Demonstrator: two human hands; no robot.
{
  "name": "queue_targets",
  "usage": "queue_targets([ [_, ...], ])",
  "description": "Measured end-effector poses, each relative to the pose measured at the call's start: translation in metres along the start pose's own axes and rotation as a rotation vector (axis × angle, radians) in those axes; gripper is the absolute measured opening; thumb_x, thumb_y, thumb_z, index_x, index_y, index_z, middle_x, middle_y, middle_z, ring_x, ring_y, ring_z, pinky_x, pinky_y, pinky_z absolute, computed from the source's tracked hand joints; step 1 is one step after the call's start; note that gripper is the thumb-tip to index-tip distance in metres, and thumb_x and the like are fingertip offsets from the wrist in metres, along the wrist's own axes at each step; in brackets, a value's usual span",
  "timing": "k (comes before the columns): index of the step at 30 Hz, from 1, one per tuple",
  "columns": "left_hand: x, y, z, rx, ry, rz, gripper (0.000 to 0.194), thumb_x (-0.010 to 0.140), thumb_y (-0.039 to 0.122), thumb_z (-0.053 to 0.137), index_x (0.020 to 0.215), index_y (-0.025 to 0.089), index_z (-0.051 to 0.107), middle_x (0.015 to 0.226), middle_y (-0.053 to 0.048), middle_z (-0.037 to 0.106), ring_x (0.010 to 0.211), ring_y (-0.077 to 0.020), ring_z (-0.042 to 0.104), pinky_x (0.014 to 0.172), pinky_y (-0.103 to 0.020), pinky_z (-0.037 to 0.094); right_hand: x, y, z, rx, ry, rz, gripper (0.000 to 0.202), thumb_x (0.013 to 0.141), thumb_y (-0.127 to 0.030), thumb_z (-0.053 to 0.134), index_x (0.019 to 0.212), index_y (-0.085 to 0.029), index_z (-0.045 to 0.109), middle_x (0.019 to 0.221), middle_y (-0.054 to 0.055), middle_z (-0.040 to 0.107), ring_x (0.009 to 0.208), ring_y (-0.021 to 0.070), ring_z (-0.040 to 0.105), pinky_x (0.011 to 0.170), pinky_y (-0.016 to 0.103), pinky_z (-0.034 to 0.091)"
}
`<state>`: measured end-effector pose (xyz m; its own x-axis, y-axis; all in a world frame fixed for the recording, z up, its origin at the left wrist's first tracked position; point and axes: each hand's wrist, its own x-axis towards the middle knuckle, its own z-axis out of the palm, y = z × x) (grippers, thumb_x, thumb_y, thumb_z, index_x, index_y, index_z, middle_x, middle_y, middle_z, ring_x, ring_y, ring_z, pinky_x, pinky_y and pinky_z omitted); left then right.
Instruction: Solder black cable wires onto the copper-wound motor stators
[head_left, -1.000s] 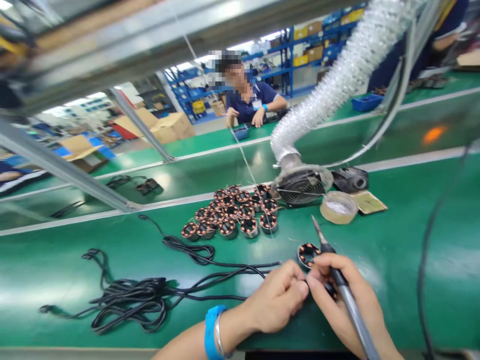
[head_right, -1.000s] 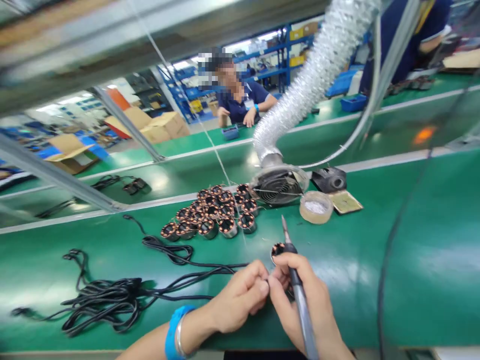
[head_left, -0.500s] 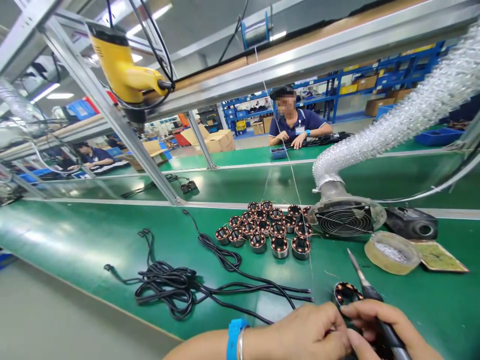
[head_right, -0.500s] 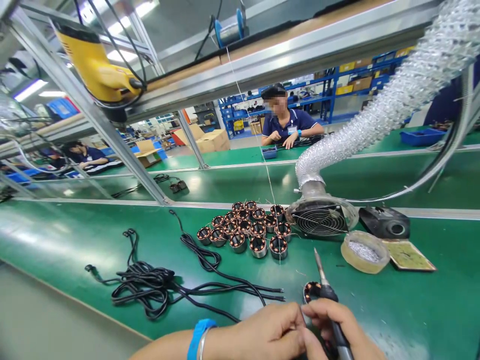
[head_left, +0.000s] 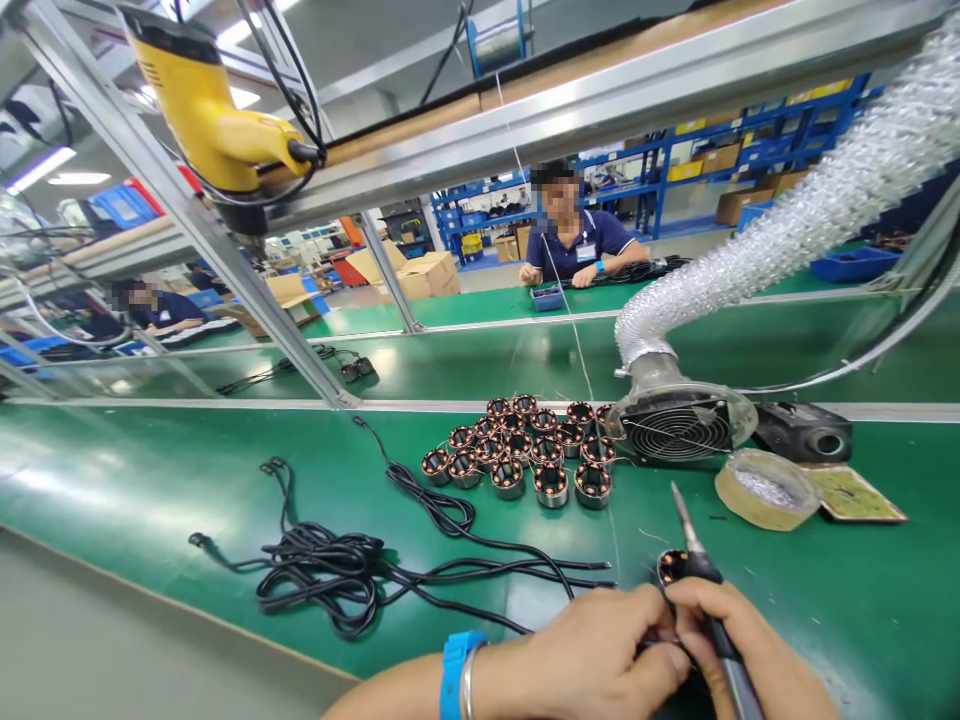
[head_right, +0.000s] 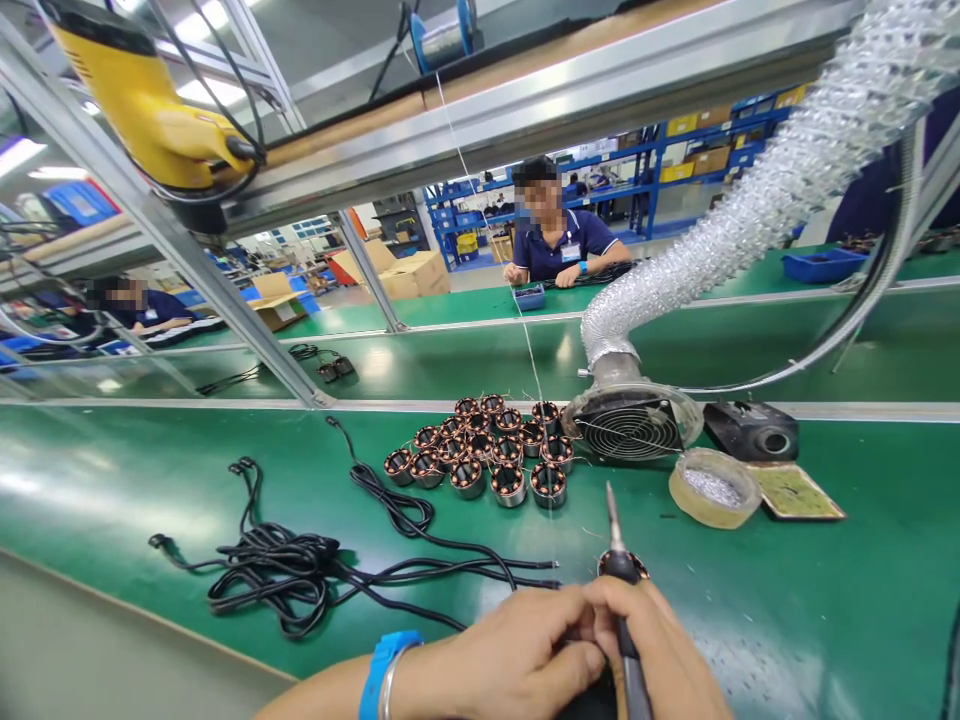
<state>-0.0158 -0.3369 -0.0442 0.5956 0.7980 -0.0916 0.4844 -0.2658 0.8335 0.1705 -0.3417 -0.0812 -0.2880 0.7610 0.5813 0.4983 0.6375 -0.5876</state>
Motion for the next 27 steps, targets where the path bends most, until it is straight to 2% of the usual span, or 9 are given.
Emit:
queue_targets([
  [2,0.0,0.0,-0.004,-0.074,0.042,0.01,0.009,0.091,0.029,0.053,0.087,0.021,0.053,0.084,0.0,0.059,0.076,-0.0161,0.052,0.069,-0.025,0.038,0.003,-0.001,-0.005,-0.048,0.051,-0.008,0.02,0.094,-0.021,0.048,0.113,-0.026,0.055,0.08,0.001,0.067,0.062,0.0143,0.068,0.059,0.02,0.059],
  [4,0.002,-0.001,-0.008,-0.152,0.053,-0.034,0.015,0.092,0.029,0.051,0.081,0.02,0.051,0.078,0.002,0.055,0.074,-0.0144,0.049,0.069,-0.025,0.036,0.006,-0.006,-0.012,-0.055,0.049,-0.001,0.019,0.094,-0.019,0.049,0.112,-0.025,0.055,0.083,0.001,0.066,0.066,0.0139,0.068,0.064,0.021,0.059],
  [6,0.004,-0.004,-0.009,-0.236,0.024,-0.09,0.02,0.094,0.032,0.049,0.079,0.019,0.05,0.073,0.003,0.05,0.071,-0.0134,0.046,0.067,-0.025,0.035,0.01,-0.012,-0.018,-0.015,-0.005,0.01,0.02,0.094,-0.017,0.051,0.112,-0.024,0.054,0.09,0.002,0.067,0.074,0.014,0.069,0.069,0.022,0.058],
  [8,0.007,-0.008,-0.008,-0.32,-0.012,-0.125,0.023,0.094,0.035,0.049,0.078,0.019,0.048,0.071,0.004,0.048,0.069,-0.0129,0.044,0.065,-0.025,0.034,0.013,-0.017,-0.021,0.038,-0.074,0.058,0.02,0.092,-0.014,0.052,0.11,-0.024,0.054,0.089,0.001,0.067,0.074,0.0127,0.068,0.07,0.021,0.057],
  [11,0.01,-0.013,-0.004,-0.439,-0.036,-0.137,0.025,0.094,0.038,0.05,0.078,0.019,0.047,0.07,0.004,0.049,0.066,-0.0119,0.043,0.064,-0.024,0.034,0.014,-0.021,-0.022,0.081,-0.096,0.09,0.02,0.092,-0.011,0.053,0.106,-0.024,0.055,0.087,-0.001,0.067,0.073,0.0116,0.067,0.071,0.021,0.056],
  [14,0.011,-0.016,0.001,-0.617,-0.047,-0.173,0.028,0.09,0.042,0.054,0.077,0.019,0.047,0.064,0.005,0.048,0.056,-0.0092,0.038,0.056,-0.022,0.031,0.014,-0.024,-0.021,0.078,-0.076,0.069,0.022,0.092,-0.009,0.053,0.108,-0.024,0.057,0.087,0.0,0.068,0.075,0.0126,0.068,0.071,0.022,0.056],
  [18,0.014,-0.02,0.006,-0.866,-0.121,-0.279,0.034,0.083,0.05,0.062,0.081,0.02,0.047,0.051,0.009,0.047,0.04,-0.0059,0.022,0.042,-0.021,0.016,0.014,-0.025,-0.018,0.053,-0.018,0.036,0.022,0.092,-0.008,0.052,0.107,-0.023,0.058,0.084,0.001,0.068,0.073,0.0136,0.067,0.068,0.024,0.057],
  [21,0.015,-0.021,0.007,-0.9,-0.162,-0.308,0.035,0.082,0.052,0.062,0.085,0.019,0.049,0.044,0.01,0.045,0.036,-0.0056,0.019,0.039,-0.022,0.011,0.014,-0.025,-0.013,0.042,0.048,0.043,0.02,0.091,-0.008,0.052,0.104,-0.022,0.058,0.082,0.001,0.067,0.072,0.0136,0.066,0.067,0.024,0.057],
  [27,0.017,-0.016,0.007,-0.894,-0.043,-0.439,0.028,0.079,0.044,0.063,0.074,0.019,0.05,0.039,0.012,0.032,0.037,-0.005,0.014,0.038,-0.021,0.01,0.011,-0.02,-0.009,0.034,0.107,0.024,0.022,0.091,-0.007,0.053,0.103,-0.024,0.06,0.086,0.0,0.071,0.073,0.0141,0.067,0.068,0.025,0.057],
])
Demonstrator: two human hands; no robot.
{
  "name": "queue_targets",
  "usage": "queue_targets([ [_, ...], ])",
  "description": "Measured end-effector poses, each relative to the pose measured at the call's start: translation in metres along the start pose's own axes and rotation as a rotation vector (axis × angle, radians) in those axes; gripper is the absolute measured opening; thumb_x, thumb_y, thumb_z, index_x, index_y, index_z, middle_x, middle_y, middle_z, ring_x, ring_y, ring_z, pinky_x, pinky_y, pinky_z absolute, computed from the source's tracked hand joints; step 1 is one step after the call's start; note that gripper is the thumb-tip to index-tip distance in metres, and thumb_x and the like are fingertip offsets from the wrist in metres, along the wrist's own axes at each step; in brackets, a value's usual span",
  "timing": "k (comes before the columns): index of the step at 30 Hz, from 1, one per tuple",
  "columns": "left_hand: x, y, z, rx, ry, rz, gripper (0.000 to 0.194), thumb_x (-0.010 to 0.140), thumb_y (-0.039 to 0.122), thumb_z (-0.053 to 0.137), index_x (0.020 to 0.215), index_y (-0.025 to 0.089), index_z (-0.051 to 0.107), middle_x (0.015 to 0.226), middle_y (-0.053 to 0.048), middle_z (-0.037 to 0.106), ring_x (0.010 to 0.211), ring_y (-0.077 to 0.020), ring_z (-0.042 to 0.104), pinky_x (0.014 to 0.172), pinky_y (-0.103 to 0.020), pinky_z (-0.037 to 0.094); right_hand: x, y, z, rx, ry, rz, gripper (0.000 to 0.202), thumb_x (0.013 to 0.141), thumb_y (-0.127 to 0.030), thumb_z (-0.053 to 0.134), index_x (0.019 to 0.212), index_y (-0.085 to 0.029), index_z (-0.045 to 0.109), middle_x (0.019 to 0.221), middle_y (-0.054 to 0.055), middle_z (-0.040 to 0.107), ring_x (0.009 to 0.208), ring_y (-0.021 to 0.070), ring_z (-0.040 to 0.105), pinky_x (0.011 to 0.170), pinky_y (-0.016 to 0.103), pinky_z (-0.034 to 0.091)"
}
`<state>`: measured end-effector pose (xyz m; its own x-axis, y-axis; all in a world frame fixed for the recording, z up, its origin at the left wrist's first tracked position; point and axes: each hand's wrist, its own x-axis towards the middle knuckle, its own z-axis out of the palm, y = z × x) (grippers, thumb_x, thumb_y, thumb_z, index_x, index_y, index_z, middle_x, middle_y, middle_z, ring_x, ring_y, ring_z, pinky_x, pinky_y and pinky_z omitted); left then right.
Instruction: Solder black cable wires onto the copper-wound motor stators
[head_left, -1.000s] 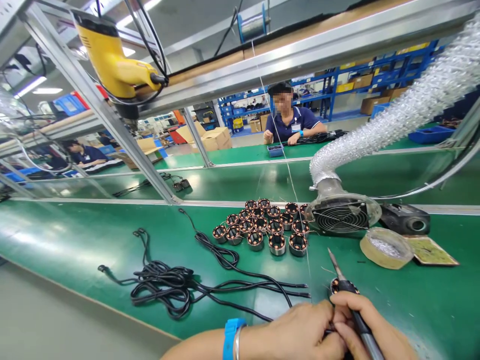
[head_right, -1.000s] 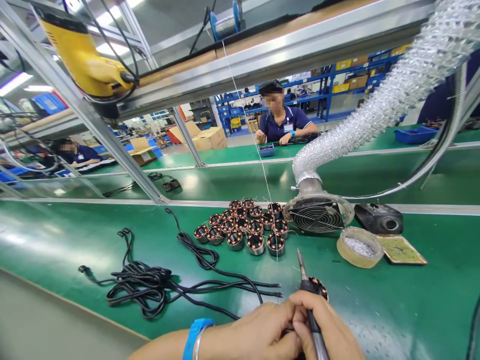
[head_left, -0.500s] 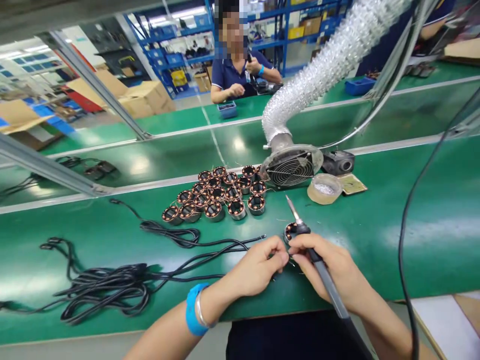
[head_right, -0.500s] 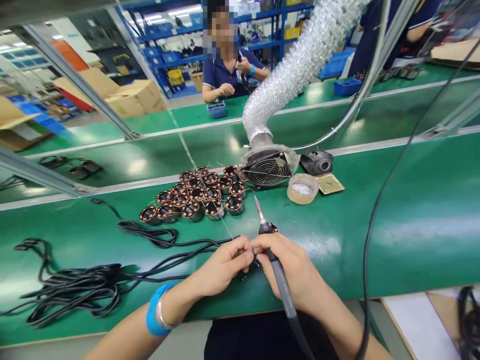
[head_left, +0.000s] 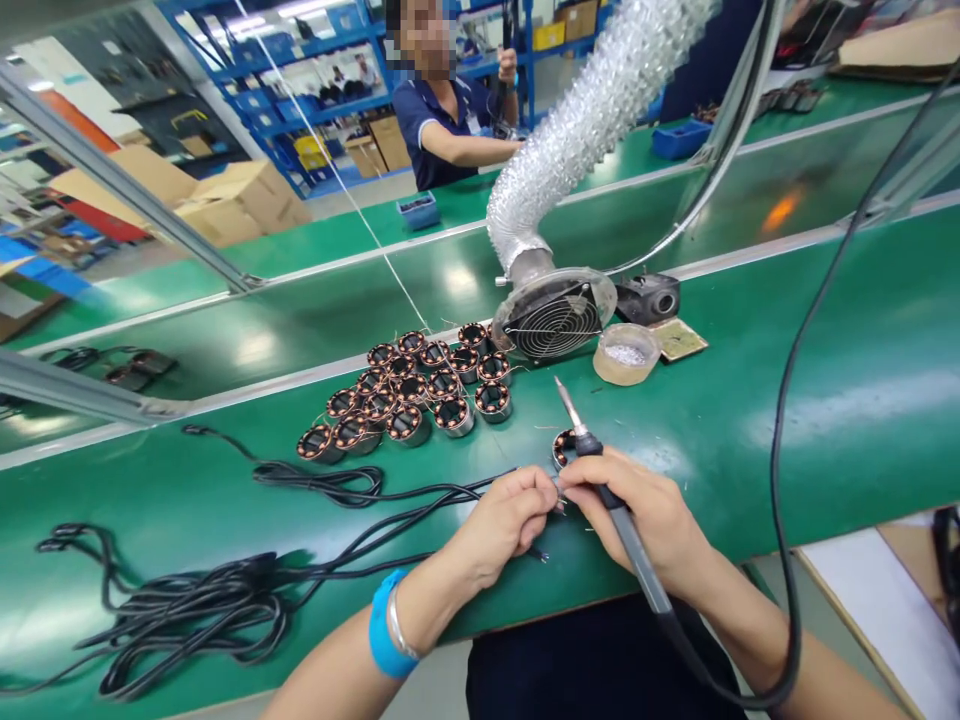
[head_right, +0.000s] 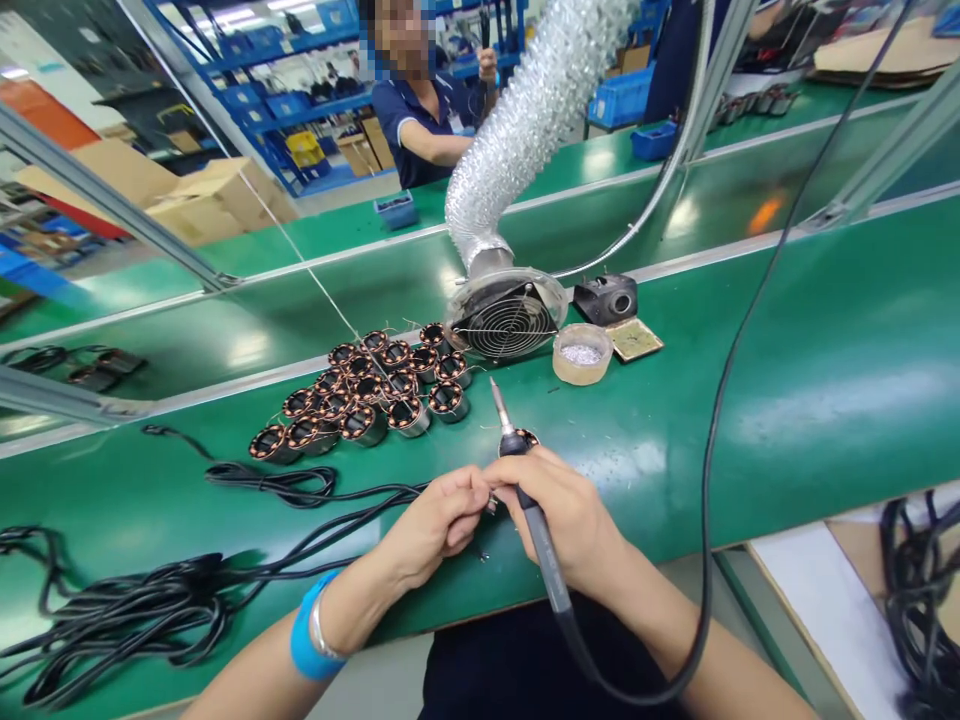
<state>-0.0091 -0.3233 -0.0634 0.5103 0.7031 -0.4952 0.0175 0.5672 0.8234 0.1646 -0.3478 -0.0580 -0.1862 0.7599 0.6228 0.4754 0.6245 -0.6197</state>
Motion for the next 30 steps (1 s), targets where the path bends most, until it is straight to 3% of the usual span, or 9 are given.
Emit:
queue_targets([
  [9,-0.002,-0.001,0.006,0.016,0.013,0.062,0.027,0.078,0.041,0.063,0.071,0.019,0.049,0.04,0.011,0.033,0.038,-0.0044,0.017,0.039,-0.019,0.013,-0.007,-0.001,-0.009,-0.045,-0.035,0.033,0.02,0.088,-0.01,0.058,0.102,-0.023,0.062,0.082,-0.001,0.069,0.07,0.0145,0.061,0.066,0.027,0.054],
  [15,-0.002,-0.002,0.005,0.011,0.004,0.021,0.029,0.079,0.044,0.062,0.074,0.02,0.048,0.04,0.011,0.035,0.037,-0.0053,0.016,0.038,-0.02,0.011,-0.004,-0.002,0.005,-0.116,0.13,-0.04,0.021,0.089,-0.006,0.054,0.099,-0.023,0.062,0.08,0.0,0.071,0.064,0.0142,0.058,0.061,0.028,0.053],
  [18,0.0,-0.003,0.007,-0.002,0.054,0.018,0.029,0.079,0.044,0.062,0.073,0.02,0.047,0.04,0.012,0.033,0.037,-0.0052,0.015,0.038,-0.02,0.01,-0.009,-0.001,0.005,-0.149,0.149,-0.04,0.022,0.089,-0.007,0.055,0.101,-0.023,0.064,0.082,0.001,0.072,0.063,0.0142,0.059,0.062,0.029,0.054],
  [23,0.001,-0.006,0.013,0.029,0.139,0.062,0.026,0.077,0.04,0.061,0.07,0.02,0.047,0.042,0.012,0.032,0.038,-0.0044,0.018,0.041,-0.019,0.015,-0.026,-0.009,-0.018,-0.045,0.196,0.236,0.033,0.092,-0.008,0.056,0.118,-0.027,0.063,0.093,0.002,0.072,0.081,0.0165,0.067,0.072,0.031,0.056],
  [26,0.001,-0.007,0.016,0.052,0.14,0.077,0.024,0.078,0.039,0.059,0.07,0.019,0.048,0.043,0.012,0.033,0.038,-0.0044,0.019,0.042,-0.019,0.016,-0.036,-0.02,-0.034,0.013,0.172,0.239,0.047,0.092,-0.01,0.056,0.134,-0.029,0.055,0.096,0.002,0.071,0.083,0.017,0.066,0.073,0.031,0.056],
  [30,0.003,-0.005,0.017,0.07,0.157,0.106,0.022,0.077,0.037,0.059,0.07,0.019,0.049,0.043,0.012,0.032,0.039,-0.0045,0.02,0.041,-0.019,0.016,-0.039,-0.027,-0.045,0.012,0.153,0.219,0.035,0.09,-0.017,0.057,0.123,-0.025,0.065,0.085,0.003,0.064,0.069,0.0152,0.059,0.057,0.028,0.05],
])
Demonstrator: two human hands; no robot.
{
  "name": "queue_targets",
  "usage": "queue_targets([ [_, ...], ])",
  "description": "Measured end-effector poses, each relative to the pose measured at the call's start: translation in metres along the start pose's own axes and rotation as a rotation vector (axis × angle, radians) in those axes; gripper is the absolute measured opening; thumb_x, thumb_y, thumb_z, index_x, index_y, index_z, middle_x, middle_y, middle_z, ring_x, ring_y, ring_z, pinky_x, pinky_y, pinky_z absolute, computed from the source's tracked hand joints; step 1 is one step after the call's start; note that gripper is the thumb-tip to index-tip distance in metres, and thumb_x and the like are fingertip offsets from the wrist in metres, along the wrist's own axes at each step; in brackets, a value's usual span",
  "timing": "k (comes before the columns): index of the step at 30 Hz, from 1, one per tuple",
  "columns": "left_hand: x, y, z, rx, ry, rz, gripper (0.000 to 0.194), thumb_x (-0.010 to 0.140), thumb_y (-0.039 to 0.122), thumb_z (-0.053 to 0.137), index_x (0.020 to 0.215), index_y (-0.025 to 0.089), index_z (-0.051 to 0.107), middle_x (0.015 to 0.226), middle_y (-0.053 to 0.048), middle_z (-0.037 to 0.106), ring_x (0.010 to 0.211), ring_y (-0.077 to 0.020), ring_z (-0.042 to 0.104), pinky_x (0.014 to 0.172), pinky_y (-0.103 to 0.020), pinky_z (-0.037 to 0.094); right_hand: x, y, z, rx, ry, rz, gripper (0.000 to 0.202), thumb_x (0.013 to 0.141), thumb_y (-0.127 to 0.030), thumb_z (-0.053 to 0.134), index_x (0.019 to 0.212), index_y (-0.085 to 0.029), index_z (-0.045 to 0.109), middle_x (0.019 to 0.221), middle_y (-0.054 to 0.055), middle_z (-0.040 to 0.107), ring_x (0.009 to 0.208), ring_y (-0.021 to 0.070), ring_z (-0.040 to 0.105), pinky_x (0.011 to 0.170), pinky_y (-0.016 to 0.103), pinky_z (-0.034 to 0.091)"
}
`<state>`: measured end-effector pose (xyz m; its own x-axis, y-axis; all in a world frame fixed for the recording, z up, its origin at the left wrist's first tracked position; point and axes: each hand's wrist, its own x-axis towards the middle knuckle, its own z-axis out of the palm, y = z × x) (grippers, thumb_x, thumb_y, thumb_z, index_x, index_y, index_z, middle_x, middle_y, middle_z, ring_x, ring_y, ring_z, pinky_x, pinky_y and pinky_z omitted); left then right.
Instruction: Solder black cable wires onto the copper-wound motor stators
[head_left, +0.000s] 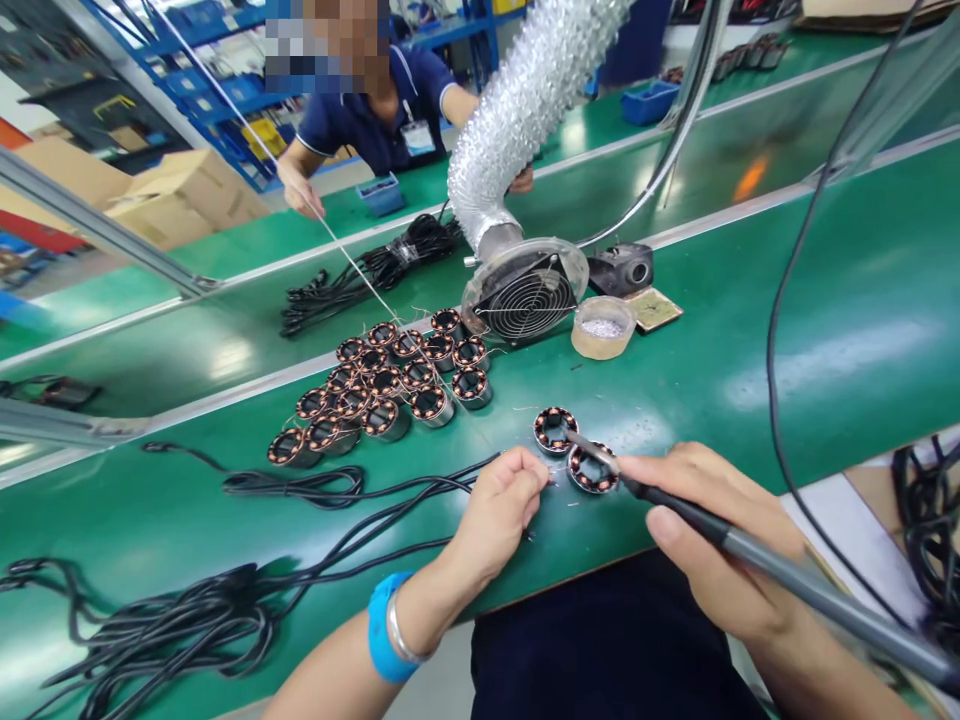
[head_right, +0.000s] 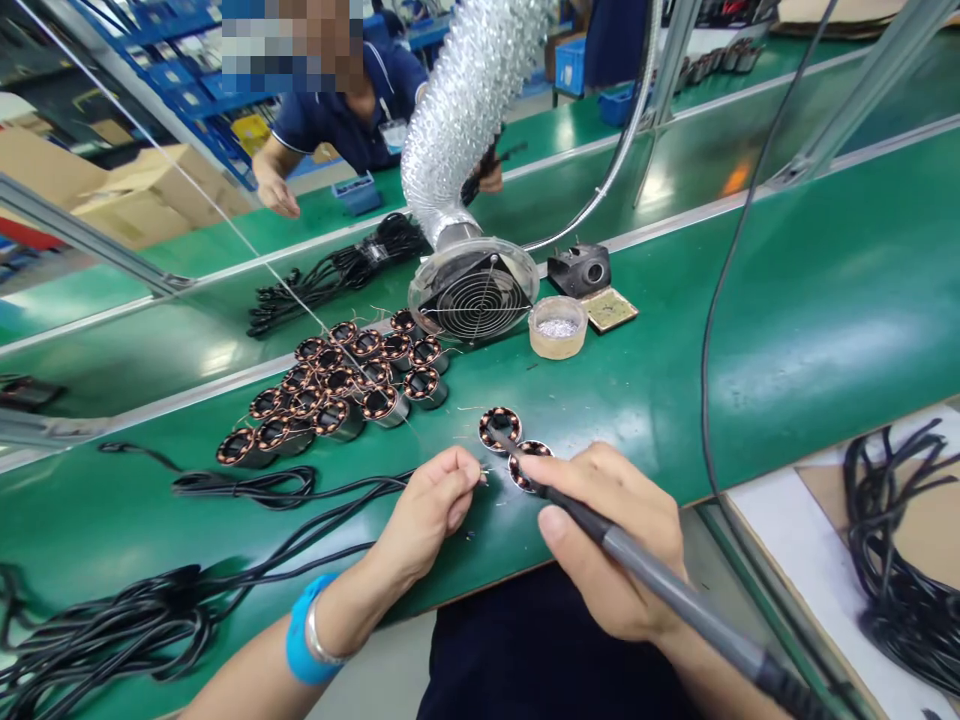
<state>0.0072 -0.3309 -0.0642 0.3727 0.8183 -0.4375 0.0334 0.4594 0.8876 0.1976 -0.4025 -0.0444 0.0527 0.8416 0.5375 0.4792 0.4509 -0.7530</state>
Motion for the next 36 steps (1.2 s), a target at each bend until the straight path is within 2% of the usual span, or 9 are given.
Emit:
queue_targets([
  [4,0.006,0.003,0.001,-0.017,0.022,0.009,0.021,0.075,0.037,0.059,0.07,0.019,0.049,0.043,0.013,0.031,0.038,-0.0034,0.017,0.041,-0.019,0.014,0.003,0.005,0.003,-0.051,0.065,0.099,0.022,0.089,-0.019,0.057,0.108,-0.023,0.066,0.085,0.001,0.066,0.064,0.0135,0.057,0.057,0.028,0.049],
  [7,0.01,0.004,0.002,-0.034,0.032,-0.007,0.022,0.074,0.038,0.06,0.071,0.019,0.049,0.042,0.013,0.031,0.036,-0.0033,0.016,0.04,-0.019,0.012,0.007,0.008,0.009,-0.074,0.066,0.088,0.014,0.087,-0.018,0.057,0.099,-0.022,0.064,0.082,0.001,0.067,0.064,0.0142,0.059,0.058,0.028,0.049],
  [12,0.013,0.003,0.002,-0.049,0.02,-0.011,0.022,0.075,0.038,0.06,0.072,0.02,0.048,0.042,0.013,0.03,0.036,-0.0033,0.015,0.039,-0.019,0.011,0.011,0.008,0.011,-0.071,0.053,0.03,0.016,0.085,-0.016,0.058,0.1,-0.021,0.064,0.084,0.001,0.067,0.069,0.0146,0.062,0.062,0.028,0.049],
  [18,0.014,0.001,0.001,-0.063,0.001,0.006,0.022,0.077,0.038,0.06,0.074,0.019,0.048,0.044,0.013,0.03,0.037,-0.0034,0.016,0.039,-0.018,0.012,0.014,0.009,0.012,-0.057,0.045,0.03,0.017,0.085,-0.015,0.058,0.1,-0.02,0.064,0.084,0.0,0.066,0.07,0.0125,0.062,0.063,0.025,0.048],
  [30,0.014,-0.002,-0.001,-0.036,-0.005,0.04,0.021,0.08,0.036,0.06,0.074,0.019,0.049,0.047,0.013,0.03,0.039,-0.0038,0.018,0.041,-0.019,0.014,0.017,0.002,0.014,-0.047,0.036,-0.011,0.016,0.083,-0.013,0.058,0.098,-0.017,0.065,0.08,0.001,0.066,0.065,0.0105,0.06,0.058,0.023,0.047],
  [36,0.015,-0.002,0.0,-0.026,-0.019,0.052,0.022,0.081,0.037,0.06,0.074,0.019,0.048,0.047,0.012,0.03,0.04,-0.0037,0.018,0.041,-0.019,0.014,0.022,-0.004,0.017,-0.079,0.029,-0.077,0.018,0.082,-0.012,0.057,0.097,-0.017,0.065,0.072,0.0,0.061,0.056,0.0112,0.054,0.051,0.025,0.046],
])
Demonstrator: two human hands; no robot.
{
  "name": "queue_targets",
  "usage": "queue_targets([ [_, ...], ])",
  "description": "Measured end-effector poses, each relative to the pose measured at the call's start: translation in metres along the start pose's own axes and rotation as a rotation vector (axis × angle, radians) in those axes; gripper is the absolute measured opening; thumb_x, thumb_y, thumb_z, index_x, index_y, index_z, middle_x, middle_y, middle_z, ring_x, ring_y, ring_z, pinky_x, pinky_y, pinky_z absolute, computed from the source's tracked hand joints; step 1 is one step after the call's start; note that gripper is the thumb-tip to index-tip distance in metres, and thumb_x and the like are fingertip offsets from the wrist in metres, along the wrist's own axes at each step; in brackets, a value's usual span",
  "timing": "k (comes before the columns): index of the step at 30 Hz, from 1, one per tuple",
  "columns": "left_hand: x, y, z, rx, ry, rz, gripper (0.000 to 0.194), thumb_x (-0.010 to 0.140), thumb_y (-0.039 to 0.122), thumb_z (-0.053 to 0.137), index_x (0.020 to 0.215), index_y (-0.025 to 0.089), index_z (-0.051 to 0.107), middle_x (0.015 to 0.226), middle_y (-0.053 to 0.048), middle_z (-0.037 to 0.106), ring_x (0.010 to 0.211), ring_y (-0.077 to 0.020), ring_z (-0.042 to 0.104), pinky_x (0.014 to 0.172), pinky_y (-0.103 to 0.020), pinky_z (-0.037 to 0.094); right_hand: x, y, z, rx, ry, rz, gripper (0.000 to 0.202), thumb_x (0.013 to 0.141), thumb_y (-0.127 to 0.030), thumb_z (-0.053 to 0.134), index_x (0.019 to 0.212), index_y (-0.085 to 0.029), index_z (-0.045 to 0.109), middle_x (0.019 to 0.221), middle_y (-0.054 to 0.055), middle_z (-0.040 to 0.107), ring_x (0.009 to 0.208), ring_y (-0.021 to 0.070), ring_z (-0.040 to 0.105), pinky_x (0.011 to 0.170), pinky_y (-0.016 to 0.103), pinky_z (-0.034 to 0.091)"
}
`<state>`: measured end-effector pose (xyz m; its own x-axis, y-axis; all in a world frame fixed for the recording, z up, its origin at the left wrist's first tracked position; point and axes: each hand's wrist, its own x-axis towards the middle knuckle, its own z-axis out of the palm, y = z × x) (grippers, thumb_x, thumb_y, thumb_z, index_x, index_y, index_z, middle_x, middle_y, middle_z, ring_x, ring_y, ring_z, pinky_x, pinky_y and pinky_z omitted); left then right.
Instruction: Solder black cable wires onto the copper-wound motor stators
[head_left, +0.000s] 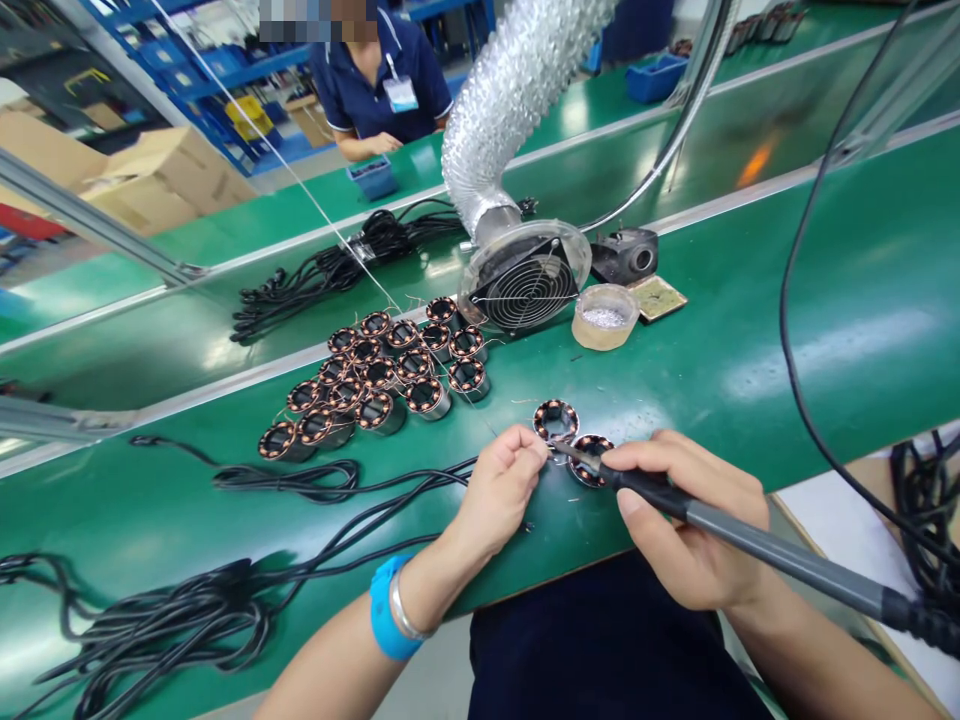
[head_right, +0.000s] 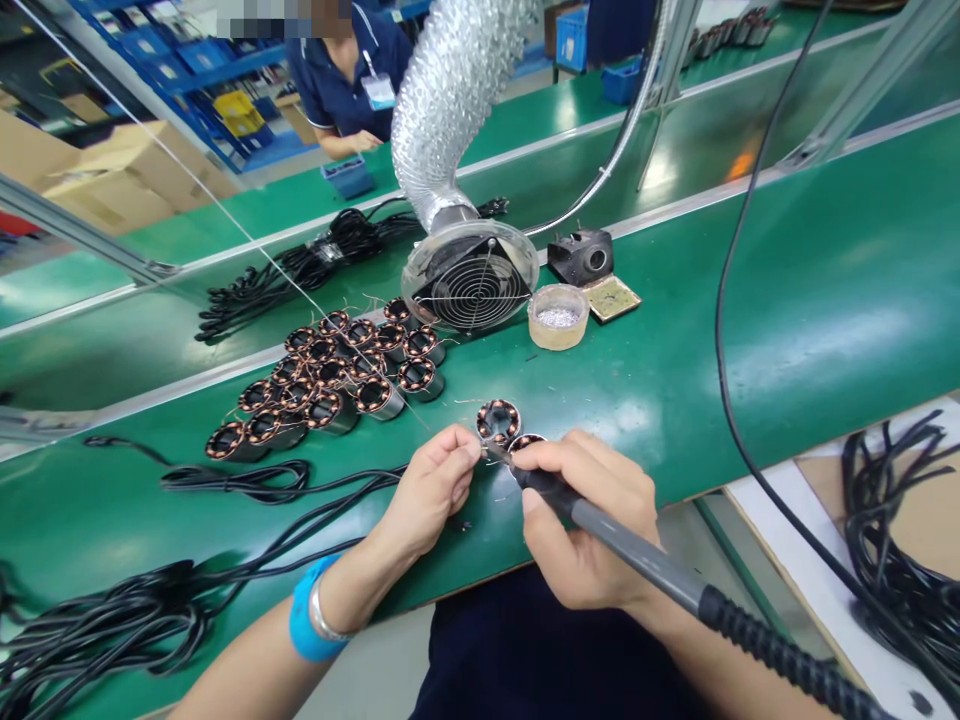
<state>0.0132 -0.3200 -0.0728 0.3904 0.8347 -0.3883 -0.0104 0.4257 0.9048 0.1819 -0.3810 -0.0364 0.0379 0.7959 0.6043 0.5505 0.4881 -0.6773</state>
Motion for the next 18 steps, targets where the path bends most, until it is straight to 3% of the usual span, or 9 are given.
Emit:
queue_targets([
  [6,-0.0017,0.0014,0.0003,0.004,0.011,-0.015,0.022,0.081,0.037,0.059,0.074,0.019,0.048,0.046,0.013,0.029,0.039,-0.0037,0.017,0.041,-0.019,0.014,0.0005,-0.0031,-0.0002,-0.029,-0.003,-0.089,0.023,0.08,-0.009,0.055,0.099,-0.017,0.065,0.069,0.002,0.061,0.057,0.0137,0.052,0.052,0.028,0.046],
  [18,-0.0013,0.0037,0.0018,-0.006,0.017,-0.013,0.023,0.078,0.037,0.061,0.072,0.019,0.048,0.046,0.013,0.03,0.039,-0.0034,0.018,0.042,-0.019,0.014,-0.003,-0.001,-0.0055,0.017,0.033,-0.039,0.021,0.079,-0.009,0.057,0.097,-0.015,0.066,0.069,0.002,0.062,0.055,0.0132,0.052,0.05,0.027,0.043],
])
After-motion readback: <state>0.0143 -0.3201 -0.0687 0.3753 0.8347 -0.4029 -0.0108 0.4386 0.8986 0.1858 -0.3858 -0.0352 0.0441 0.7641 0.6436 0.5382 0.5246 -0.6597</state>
